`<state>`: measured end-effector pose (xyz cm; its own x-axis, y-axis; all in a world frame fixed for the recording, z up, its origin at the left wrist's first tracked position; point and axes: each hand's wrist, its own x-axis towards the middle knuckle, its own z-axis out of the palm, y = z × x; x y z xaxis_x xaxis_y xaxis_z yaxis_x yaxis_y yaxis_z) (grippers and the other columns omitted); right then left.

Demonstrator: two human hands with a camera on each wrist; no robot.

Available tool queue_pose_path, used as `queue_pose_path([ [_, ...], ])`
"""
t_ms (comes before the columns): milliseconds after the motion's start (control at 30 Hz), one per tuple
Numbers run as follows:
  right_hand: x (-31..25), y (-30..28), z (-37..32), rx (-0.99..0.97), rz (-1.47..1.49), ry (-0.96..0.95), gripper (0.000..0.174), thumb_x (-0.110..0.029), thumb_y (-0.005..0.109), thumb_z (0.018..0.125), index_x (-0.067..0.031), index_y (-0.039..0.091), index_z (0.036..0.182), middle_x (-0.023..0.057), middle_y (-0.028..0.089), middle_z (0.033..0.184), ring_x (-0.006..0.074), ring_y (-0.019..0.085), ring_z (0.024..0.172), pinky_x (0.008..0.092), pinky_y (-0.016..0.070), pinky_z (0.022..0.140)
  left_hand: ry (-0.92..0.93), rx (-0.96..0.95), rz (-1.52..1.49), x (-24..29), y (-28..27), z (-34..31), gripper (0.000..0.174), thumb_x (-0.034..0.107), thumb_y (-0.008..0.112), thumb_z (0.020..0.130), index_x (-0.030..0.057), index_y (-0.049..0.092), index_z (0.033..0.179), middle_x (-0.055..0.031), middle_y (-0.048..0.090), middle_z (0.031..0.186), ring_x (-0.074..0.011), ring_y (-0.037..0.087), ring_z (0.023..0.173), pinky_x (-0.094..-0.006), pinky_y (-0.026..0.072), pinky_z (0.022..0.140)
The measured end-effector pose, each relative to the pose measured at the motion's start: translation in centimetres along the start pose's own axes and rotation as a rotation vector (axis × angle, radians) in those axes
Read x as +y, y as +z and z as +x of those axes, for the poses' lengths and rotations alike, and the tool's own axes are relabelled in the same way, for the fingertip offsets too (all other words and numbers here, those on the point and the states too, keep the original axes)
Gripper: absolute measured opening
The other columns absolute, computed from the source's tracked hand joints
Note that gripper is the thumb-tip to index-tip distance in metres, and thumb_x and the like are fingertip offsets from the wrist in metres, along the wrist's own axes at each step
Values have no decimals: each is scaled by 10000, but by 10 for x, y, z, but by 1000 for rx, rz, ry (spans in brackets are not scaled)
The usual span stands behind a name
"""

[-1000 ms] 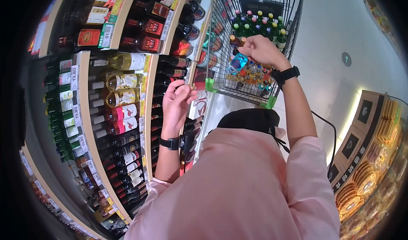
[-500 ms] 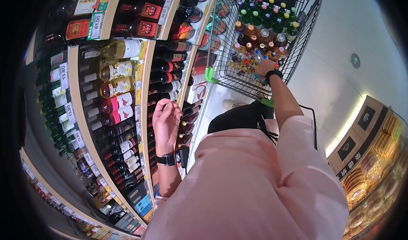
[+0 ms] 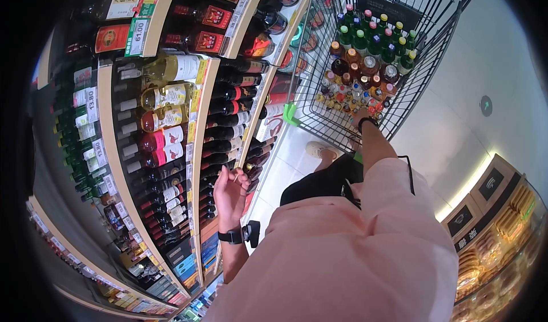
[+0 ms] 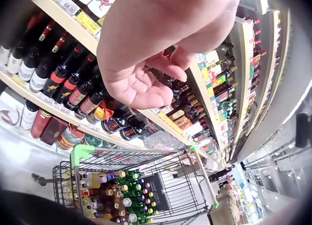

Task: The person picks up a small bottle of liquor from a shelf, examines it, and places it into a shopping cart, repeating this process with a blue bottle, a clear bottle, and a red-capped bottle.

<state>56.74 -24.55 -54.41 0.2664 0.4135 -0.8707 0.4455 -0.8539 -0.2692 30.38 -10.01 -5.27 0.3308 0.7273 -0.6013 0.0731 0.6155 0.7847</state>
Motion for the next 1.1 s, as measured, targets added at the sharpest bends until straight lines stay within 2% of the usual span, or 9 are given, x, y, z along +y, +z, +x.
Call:
queue_pose_path([
  [67,-5,8,3,-26,0,65,247,-275,678,757,-95,715,592,56,703,657,189,689,583,329,555,573,-7,-2,-11,0,-2,-2,349,325,453,1034,80,530,798,-93,598,900,-182,600,801,-319,498,749],
  [100,4,30,36,-108,-432,-113,188,-241,660,754,-108,737,647,65,701,652,203,704,640,351,566,619,-7,-6,5,-2,-5,-1,403,372,412,1042,78,528,791,-95,596,903,-190,595,794,-330,497,751],
  [200,33,99,106,44,32,10,132,-193,647,756,-128,752,709,84,706,678,220,714,697,376,573,686,-32,37,-18,-2,7,0,432,375,415,1041,41,570,815,-119,611,901,-191,610,753,-314,513,737],
  [400,11,69,44,251,71,-124,226,-177,593,823,-27,725,926,182,712,956,304,698,922,416,559,803,-113,41,16,-9,17,15,370,342,415,1043,31,568,913,-114,617,903,-197,611,768,-329,509,733],
  [600,3,95,76,151,-41,32,247,-183,593,863,11,704,969,217,697,1004,346,678,969,426,548,838,-190,18,63,-20,30,25,346,346,432,1037,56,558,895,-94,617,902,-185,603,769,-317,516,729],
  [633,1,64,53,-124,-268,-179,380,-214,463,941,3,594,1225,209,651,1157,339,649,1065,482,550,775,-196,18,69,-22,32,27,342,339,431,1038,55,560,896,-95,620,900,-186,606,766,-318,518,725],
  [833,-6,50,31,10,267,48,315,-148,520,900,21,632,1142,218,663,1145,355,655,1068,458,558,802,-211,12,87,-27,32,33,315,297,436,1038,42,564,904,-95,627,894,-191,616,773,-318,518,726],
  [1033,-2,56,43,33,289,-3,317,-143,519,899,35,639,1132,260,637,1174,374,637,1086,433,532,895,-214,-26,88,-29,38,35,294,286,452,1033,43,563,910,-95,629,894,-182,612,771,-313,517,721],
  [1100,-2,54,37,81,190,-55,268,-159,569,863,12,680,1037,228,678,1048,348,674,975,431,556,810,-220,-56,86,-28,34,34,221,245,484,1022,58,566,937,-105,640,903,-183,614,782,-305,515,737],
])
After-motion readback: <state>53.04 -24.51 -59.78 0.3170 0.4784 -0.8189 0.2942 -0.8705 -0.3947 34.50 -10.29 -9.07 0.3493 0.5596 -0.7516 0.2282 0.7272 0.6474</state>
